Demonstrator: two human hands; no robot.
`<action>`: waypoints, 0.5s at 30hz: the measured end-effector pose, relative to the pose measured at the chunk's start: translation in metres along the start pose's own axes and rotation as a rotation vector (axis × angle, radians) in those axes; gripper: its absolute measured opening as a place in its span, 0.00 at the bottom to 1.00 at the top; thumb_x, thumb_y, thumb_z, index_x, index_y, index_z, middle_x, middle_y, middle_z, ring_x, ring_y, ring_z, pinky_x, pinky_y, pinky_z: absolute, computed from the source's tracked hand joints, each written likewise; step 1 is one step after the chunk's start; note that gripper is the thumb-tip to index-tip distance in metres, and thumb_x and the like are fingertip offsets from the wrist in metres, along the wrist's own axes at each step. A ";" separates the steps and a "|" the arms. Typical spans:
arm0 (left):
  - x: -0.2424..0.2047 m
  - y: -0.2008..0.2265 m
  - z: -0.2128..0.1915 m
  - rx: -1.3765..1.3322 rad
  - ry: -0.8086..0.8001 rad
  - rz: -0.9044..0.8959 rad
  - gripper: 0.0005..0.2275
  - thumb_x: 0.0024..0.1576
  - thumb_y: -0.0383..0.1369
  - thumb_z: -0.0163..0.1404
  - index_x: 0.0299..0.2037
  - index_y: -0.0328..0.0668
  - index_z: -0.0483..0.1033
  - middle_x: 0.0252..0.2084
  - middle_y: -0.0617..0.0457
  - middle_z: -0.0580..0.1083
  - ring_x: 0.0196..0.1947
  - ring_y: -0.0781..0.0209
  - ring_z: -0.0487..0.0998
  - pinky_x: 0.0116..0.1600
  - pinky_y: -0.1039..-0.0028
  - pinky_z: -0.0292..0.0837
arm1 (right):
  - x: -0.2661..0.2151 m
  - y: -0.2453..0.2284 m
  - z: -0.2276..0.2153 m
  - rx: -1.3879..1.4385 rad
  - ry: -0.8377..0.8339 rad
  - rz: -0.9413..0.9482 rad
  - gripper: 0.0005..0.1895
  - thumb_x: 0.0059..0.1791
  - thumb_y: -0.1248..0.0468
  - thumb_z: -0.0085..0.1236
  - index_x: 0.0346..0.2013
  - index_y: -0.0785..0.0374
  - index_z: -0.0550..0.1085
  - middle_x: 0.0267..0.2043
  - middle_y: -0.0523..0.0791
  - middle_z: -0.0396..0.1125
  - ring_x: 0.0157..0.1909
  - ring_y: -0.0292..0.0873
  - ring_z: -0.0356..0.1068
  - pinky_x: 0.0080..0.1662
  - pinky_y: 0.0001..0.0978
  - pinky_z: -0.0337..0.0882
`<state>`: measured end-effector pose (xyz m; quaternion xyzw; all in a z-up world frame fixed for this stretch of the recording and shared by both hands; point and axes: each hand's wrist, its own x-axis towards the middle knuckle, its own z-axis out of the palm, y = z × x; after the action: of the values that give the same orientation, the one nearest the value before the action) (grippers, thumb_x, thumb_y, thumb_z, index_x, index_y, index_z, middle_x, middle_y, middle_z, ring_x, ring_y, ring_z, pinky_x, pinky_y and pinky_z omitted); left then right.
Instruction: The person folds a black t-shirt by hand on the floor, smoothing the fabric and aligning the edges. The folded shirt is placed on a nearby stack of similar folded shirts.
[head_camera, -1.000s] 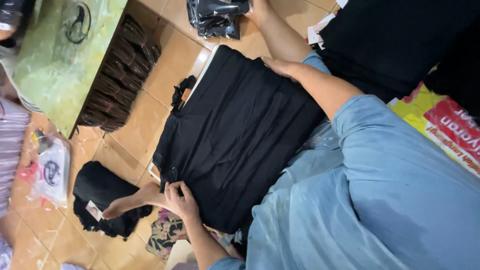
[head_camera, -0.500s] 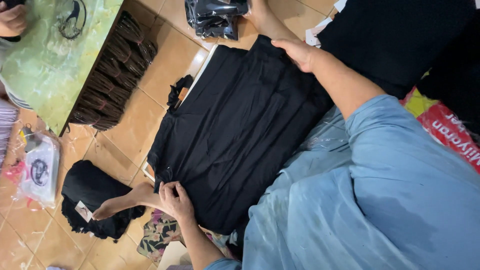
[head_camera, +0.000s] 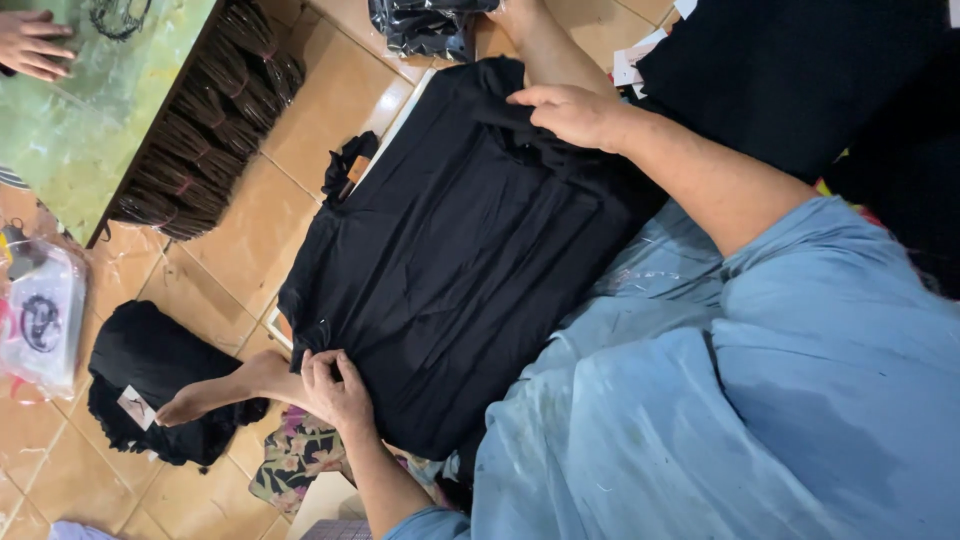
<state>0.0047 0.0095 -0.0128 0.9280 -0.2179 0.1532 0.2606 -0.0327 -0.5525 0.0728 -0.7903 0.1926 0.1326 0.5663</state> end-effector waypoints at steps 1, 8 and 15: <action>0.000 0.001 0.000 -0.002 0.002 -0.001 0.05 0.66 0.27 0.47 0.38 0.37 0.72 0.43 0.44 0.75 0.64 0.34 0.70 0.70 0.48 0.63 | -0.003 -0.001 0.000 -0.003 0.000 -0.001 0.32 0.51 0.62 0.35 0.72 0.54 0.62 0.76 0.41 0.55 0.76 0.39 0.51 0.73 0.31 0.47; 0.005 0.013 -0.005 -0.048 0.006 0.021 0.04 0.64 0.24 0.47 0.36 0.34 0.70 0.39 0.44 0.74 0.55 0.38 0.71 0.74 0.48 0.61 | -0.008 0.015 0.011 -0.336 0.108 -0.237 0.32 0.53 0.55 0.44 0.72 0.62 0.61 0.74 0.52 0.56 0.74 0.51 0.54 0.68 0.43 0.54; 0.002 0.006 -0.002 -0.033 0.009 0.011 0.04 0.65 0.26 0.47 0.37 0.36 0.72 0.41 0.46 0.74 0.60 0.38 0.71 0.72 0.50 0.62 | -0.003 0.035 0.024 -0.931 0.571 -0.742 0.06 0.55 0.57 0.62 0.38 0.52 0.83 0.37 0.41 0.67 0.44 0.47 0.69 0.35 0.40 0.71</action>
<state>0.0034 0.0053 -0.0076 0.9217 -0.2241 0.1553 0.2761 -0.0510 -0.5393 0.0368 -0.9707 -0.0274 -0.2166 0.1000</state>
